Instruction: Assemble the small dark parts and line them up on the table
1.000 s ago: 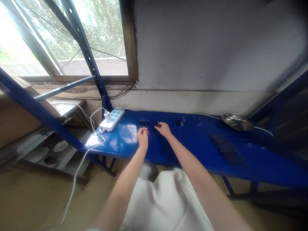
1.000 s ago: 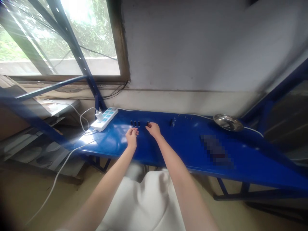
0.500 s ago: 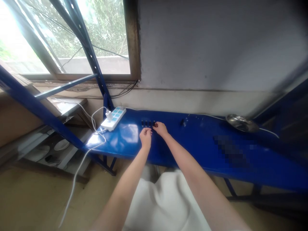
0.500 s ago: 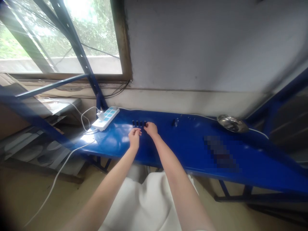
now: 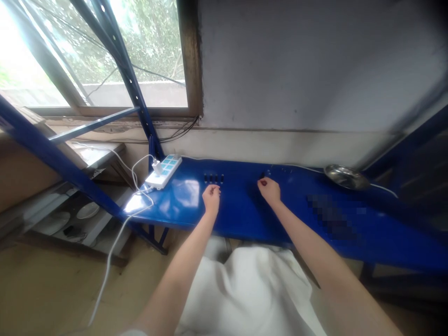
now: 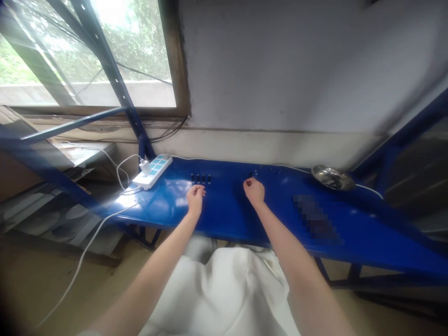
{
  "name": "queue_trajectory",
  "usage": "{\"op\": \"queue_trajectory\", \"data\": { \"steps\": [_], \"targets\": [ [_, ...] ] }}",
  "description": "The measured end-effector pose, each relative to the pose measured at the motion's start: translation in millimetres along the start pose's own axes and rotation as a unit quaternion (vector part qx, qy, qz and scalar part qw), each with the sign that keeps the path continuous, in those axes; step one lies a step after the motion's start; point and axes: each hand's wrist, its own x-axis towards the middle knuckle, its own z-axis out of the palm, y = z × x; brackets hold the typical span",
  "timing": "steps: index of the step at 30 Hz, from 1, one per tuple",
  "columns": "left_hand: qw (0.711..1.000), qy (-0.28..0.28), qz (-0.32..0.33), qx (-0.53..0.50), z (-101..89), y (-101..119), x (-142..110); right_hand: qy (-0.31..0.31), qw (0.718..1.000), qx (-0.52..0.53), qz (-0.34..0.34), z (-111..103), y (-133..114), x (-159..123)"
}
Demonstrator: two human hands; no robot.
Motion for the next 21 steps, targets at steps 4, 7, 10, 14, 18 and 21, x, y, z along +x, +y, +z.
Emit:
{"op": "queue_trajectory", "data": {
  "steps": [4, 7, 10, 14, 18, 21],
  "targets": [
    [1.000, -0.006, 0.005, 0.010, -0.4, 0, -1, 0.002, 0.994, -0.052, 0.094, -8, 31, 17],
    [1.000, -0.004, 0.008, 0.013, -0.2, -1, 0, -0.021, 0.991, -0.070, 0.111, -2, 42, 29],
    [1.000, -0.006, 0.008, 0.015, 0.1, -2, 0, -0.015, 0.989, -0.085, 0.123, 5, 44, 36],
    [1.000, -0.007, 0.009, 0.016, -0.1, -2, 0, -0.013, 0.987, -0.086, 0.137, 10, 41, 40],
    [1.000, -0.008, 0.014, 0.017, -0.4, -2, 0, -0.034, 0.984, -0.088, 0.150, 8, 37, 42],
    [1.000, -0.009, 0.014, 0.018, -0.4, -2, -1, -0.046, 0.982, -0.087, 0.159, 6, 33, 43]
  ]
}}
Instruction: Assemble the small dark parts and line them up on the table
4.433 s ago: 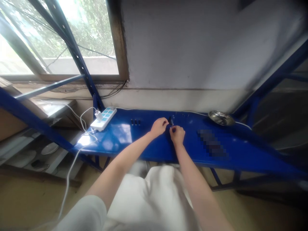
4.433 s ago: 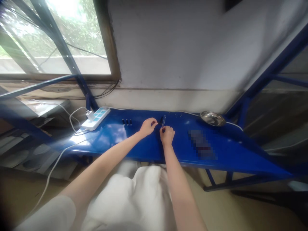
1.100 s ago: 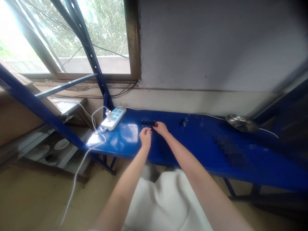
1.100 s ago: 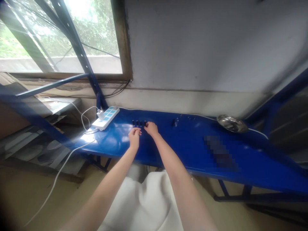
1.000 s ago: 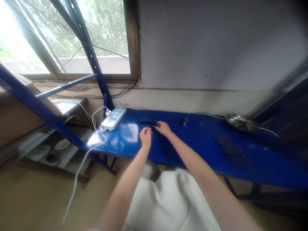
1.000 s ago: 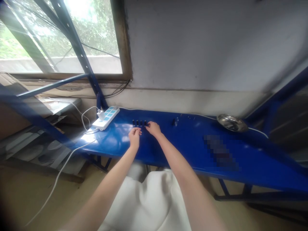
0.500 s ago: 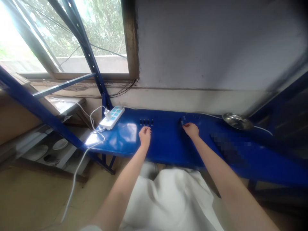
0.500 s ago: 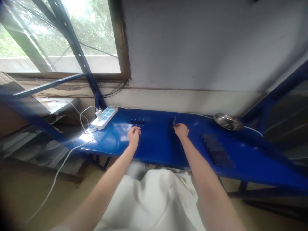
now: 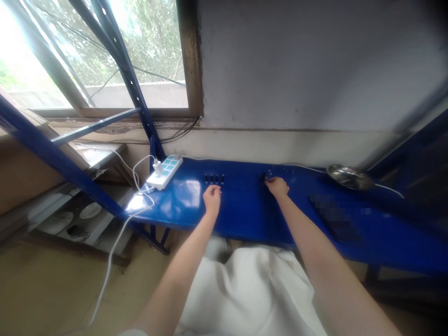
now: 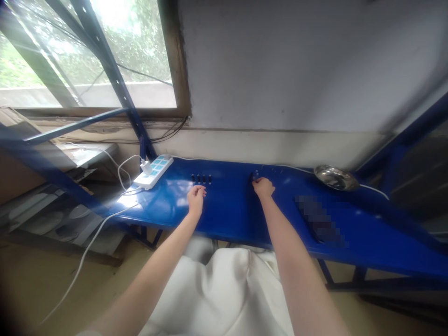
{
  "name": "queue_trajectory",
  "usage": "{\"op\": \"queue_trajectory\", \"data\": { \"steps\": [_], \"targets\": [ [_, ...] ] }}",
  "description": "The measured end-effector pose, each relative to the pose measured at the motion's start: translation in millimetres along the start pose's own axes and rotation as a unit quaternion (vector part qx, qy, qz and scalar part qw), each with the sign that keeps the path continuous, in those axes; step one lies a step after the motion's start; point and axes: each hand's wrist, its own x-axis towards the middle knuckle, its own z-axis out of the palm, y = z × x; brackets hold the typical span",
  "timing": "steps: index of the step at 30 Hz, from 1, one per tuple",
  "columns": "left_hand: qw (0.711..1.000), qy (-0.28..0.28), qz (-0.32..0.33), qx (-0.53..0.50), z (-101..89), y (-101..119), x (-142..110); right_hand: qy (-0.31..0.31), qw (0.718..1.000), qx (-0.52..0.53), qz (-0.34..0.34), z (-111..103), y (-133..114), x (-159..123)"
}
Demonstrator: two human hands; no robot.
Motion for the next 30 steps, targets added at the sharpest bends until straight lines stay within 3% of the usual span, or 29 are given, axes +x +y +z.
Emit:
{"op": "queue_trajectory", "data": {
  "steps": [6, 11, 16, 30],
  "targets": [
    [1.000, 0.002, -0.009, -0.001, -0.1, 1, 0, 0.026, 0.999, 0.017, -0.023, -1, 0, -9],
    [1.000, 0.000, -0.008, -0.003, 0.1, 1, 0, 0.131, 0.972, 0.074, -0.179, 4, 4, -19],
    [1.000, 0.003, -0.010, 0.000, 0.4, -1, 1, 0.136, 0.939, 0.053, -0.312, 6, 2, -20],
    [1.000, -0.001, 0.000, 0.014, -0.1, -2, 0, 0.110, 0.943, -0.034, -0.312, 12, -7, -7]
  ]
}}
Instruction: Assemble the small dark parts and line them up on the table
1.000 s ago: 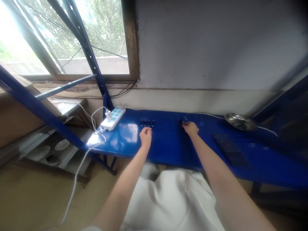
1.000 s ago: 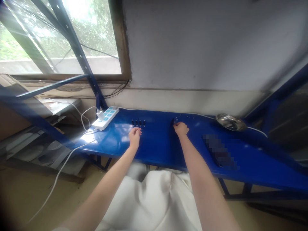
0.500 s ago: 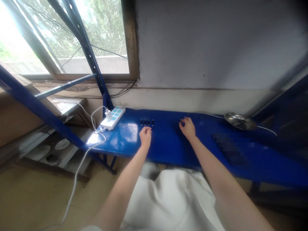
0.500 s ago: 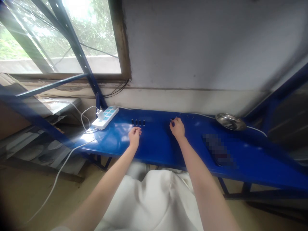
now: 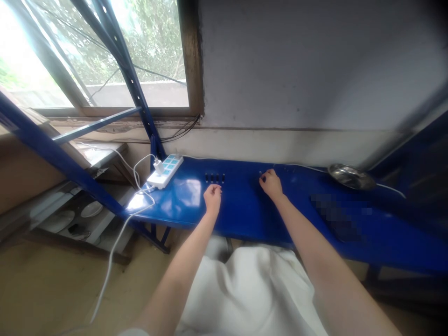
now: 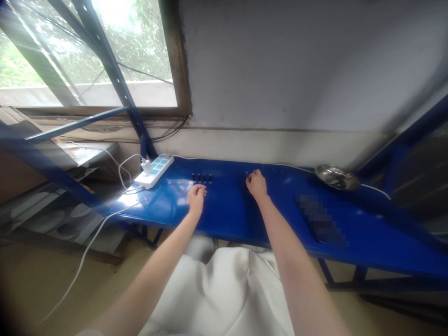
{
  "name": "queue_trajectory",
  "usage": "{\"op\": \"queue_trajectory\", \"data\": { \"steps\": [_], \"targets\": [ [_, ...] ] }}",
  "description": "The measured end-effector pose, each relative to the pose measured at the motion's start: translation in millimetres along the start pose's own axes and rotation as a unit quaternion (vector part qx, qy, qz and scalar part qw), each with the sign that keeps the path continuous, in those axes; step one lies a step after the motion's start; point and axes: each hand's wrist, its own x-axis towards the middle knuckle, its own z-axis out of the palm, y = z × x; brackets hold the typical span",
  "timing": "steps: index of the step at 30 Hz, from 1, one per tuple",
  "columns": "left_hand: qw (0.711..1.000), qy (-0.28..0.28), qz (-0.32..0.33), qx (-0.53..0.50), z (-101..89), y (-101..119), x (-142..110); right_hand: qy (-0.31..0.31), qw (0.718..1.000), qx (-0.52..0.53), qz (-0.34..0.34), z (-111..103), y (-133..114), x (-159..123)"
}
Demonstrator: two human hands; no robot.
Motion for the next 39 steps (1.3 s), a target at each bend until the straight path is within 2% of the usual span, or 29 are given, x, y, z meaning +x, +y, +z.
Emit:
{"op": "queue_trajectory", "data": {
  "steps": [6, 11, 14, 18, 22, 25, 33, 39],
  "targets": [
    [1.000, -0.010, 0.013, 0.014, 0.0, 0, -1, 0.020, 0.999, 0.022, -0.021, 3, 0, 0],
    [0.997, -0.043, 0.048, 0.039, 0.3, -1, -3, 0.058, 0.994, 0.086, -0.034, -3, -9, -3],
    [0.991, -0.077, 0.085, 0.068, 1.9, 0, -4, 0.091, 0.984, 0.151, -0.024, -14, -30, -11],
    [0.969, -0.149, 0.165, 0.106, 4.6, 2, -6, 0.104, 0.964, 0.244, -0.028, -27, -71, -31],
    [0.946, -0.197, 0.218, 0.136, 6.2, 4, -8, 0.083, 0.949, 0.302, -0.033, -32, -105, -51],
    [0.938, -0.210, 0.237, 0.142, 6.7, 2, -7, 0.053, 0.946, 0.319, -0.034, -29, -116, -58],
    [0.951, -0.193, 0.204, 0.132, 6.9, -4, -2, 0.036, 0.940, 0.334, -0.053, -22, -119, -59],
    [0.963, -0.201, 0.111, 0.141, 5.1, -4, -1, 0.009, 0.933, 0.350, -0.081, -20, -121, -63]
  ]
}}
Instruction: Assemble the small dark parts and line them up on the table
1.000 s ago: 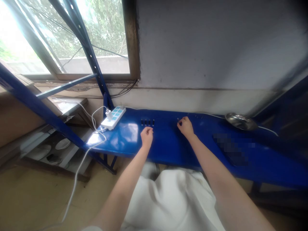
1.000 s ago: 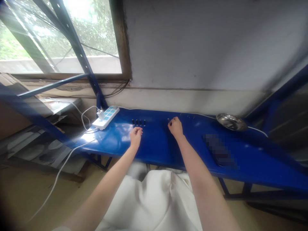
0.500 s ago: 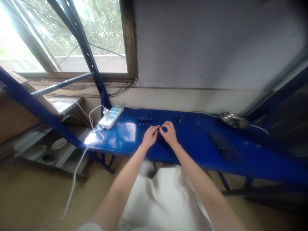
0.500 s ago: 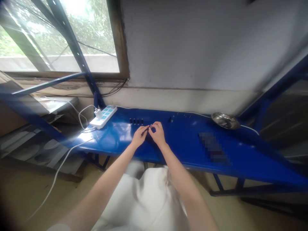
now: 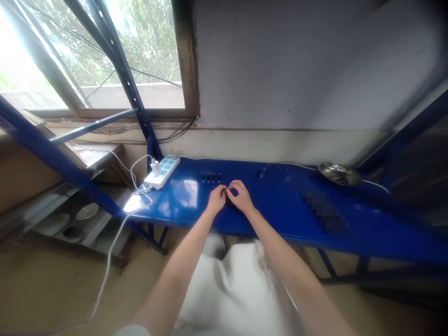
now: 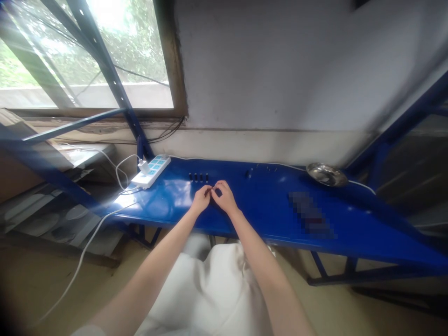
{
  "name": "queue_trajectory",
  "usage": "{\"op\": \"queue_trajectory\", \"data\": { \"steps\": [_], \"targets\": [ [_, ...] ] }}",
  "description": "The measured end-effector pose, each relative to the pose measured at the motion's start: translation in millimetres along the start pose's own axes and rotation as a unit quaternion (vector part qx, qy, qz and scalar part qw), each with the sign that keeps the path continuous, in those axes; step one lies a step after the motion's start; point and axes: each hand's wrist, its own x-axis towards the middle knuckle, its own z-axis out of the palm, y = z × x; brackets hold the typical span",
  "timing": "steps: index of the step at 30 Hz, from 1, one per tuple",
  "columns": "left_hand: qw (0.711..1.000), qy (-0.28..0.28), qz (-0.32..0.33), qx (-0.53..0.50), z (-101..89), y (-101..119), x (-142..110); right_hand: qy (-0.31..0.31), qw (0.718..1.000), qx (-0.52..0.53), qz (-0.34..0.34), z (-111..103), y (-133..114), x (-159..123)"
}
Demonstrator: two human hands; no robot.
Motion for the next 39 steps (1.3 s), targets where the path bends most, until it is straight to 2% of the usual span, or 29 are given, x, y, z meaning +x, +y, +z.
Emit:
{"op": "queue_trajectory", "data": {
  "steps": [8, 15, 20, 24, 27, 32, 39],
  "targets": [
    [1.000, -0.007, -0.020, 0.018, 0.0, 3, 1, 0.011, 1.000, 0.010, -0.019, -2, -2, -3],
    [0.998, 0.016, -0.038, 0.039, -1.0, 5, 1, 0.019, 0.999, 0.028, -0.012, 1, 1, -6],
    [0.997, 0.066, -0.039, 0.000, -1.4, 5, 0, 0.039, 0.998, -0.039, 0.022, -1, 2, -6],
    [0.991, 0.113, -0.033, -0.059, -0.8, 7, -2, 0.073, 0.987, -0.131, 0.061, 0, 6, -6],
    [0.993, 0.098, -0.013, -0.067, 0.1, 8, -3, 0.081, 0.976, -0.187, 0.071, 2, 11, -6],
    [0.995, 0.090, 0.023, -0.045, 1.0, 9, -5, 0.070, 0.969, -0.226, 0.074, 6, 18, -8],
    [0.994, 0.095, 0.026, -0.047, 0.5, 10, -4, 0.060, 0.964, -0.247, 0.079, 8, 22, -8]
  ]
}}
